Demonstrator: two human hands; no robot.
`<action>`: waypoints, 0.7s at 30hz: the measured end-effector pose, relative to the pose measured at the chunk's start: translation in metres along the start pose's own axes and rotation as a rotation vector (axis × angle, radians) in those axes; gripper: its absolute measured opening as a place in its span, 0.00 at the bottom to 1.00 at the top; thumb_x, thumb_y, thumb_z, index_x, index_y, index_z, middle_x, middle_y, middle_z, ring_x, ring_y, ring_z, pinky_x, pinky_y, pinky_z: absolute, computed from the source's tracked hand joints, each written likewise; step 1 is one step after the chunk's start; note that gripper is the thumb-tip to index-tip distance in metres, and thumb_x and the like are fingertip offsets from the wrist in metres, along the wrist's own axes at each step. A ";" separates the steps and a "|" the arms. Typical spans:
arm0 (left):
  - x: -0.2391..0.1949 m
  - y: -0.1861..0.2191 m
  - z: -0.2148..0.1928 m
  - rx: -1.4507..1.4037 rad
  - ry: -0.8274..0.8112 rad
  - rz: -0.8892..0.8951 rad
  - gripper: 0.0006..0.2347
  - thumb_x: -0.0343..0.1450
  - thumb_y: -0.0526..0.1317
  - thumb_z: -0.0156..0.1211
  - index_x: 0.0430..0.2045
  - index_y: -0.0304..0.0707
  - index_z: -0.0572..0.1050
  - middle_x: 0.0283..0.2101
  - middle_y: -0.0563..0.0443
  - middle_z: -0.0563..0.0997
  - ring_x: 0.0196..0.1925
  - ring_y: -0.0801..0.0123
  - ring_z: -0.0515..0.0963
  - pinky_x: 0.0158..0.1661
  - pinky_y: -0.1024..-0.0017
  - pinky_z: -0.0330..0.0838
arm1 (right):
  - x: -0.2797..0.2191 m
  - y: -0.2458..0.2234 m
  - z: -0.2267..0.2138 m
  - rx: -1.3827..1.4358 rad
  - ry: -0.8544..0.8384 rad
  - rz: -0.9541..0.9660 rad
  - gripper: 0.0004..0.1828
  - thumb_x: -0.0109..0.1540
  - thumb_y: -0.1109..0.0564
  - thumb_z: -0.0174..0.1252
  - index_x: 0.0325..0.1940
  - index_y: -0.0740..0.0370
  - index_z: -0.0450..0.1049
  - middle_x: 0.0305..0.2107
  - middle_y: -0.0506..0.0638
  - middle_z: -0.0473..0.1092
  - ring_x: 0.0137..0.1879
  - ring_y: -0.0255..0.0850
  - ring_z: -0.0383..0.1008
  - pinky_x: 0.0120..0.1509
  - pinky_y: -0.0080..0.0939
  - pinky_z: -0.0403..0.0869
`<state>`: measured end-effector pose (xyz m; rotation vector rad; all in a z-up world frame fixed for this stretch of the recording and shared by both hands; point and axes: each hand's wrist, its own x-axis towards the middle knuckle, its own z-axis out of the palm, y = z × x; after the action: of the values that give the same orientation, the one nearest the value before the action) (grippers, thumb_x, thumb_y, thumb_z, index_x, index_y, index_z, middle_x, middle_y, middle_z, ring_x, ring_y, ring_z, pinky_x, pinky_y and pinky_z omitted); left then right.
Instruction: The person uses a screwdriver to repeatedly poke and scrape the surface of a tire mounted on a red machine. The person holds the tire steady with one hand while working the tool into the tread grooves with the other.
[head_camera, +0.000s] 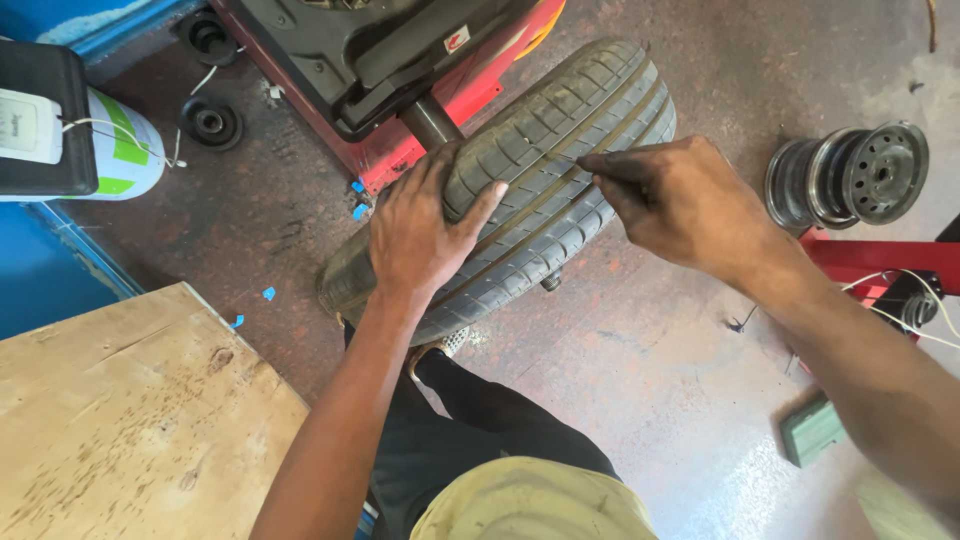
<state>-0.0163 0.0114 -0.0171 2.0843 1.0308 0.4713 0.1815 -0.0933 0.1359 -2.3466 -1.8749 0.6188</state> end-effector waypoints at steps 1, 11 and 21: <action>-0.001 0.001 -0.001 0.012 0.021 0.024 0.34 0.70 0.65 0.59 0.57 0.32 0.75 0.57 0.33 0.79 0.57 0.44 0.80 0.56 0.52 0.73 | 0.001 -0.004 -0.003 -0.026 0.012 -0.016 0.16 0.65 0.59 0.58 0.55 0.60 0.81 0.36 0.59 0.80 0.34 0.50 0.82 0.41 0.49 0.80; 0.009 0.007 -0.007 0.012 0.116 0.090 0.31 0.70 0.63 0.63 0.55 0.33 0.77 0.55 0.33 0.81 0.55 0.44 0.82 0.56 0.54 0.74 | 0.003 -0.010 0.032 0.043 0.245 -0.059 0.20 0.63 0.66 0.58 0.60 0.68 0.77 0.30 0.64 0.75 0.28 0.52 0.77 0.31 0.49 0.77; -0.012 -0.004 -0.012 -0.072 0.095 0.052 0.30 0.69 0.62 0.65 0.54 0.34 0.78 0.54 0.34 0.82 0.53 0.44 0.82 0.54 0.54 0.75 | -0.046 0.037 0.063 0.066 0.243 -0.128 0.18 0.65 0.65 0.61 0.60 0.61 0.79 0.27 0.56 0.72 0.27 0.46 0.73 0.30 0.45 0.73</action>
<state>-0.0332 0.0094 -0.0122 2.0460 1.0004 0.6296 0.1855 -0.1585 0.0791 -2.1312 -1.8468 0.3581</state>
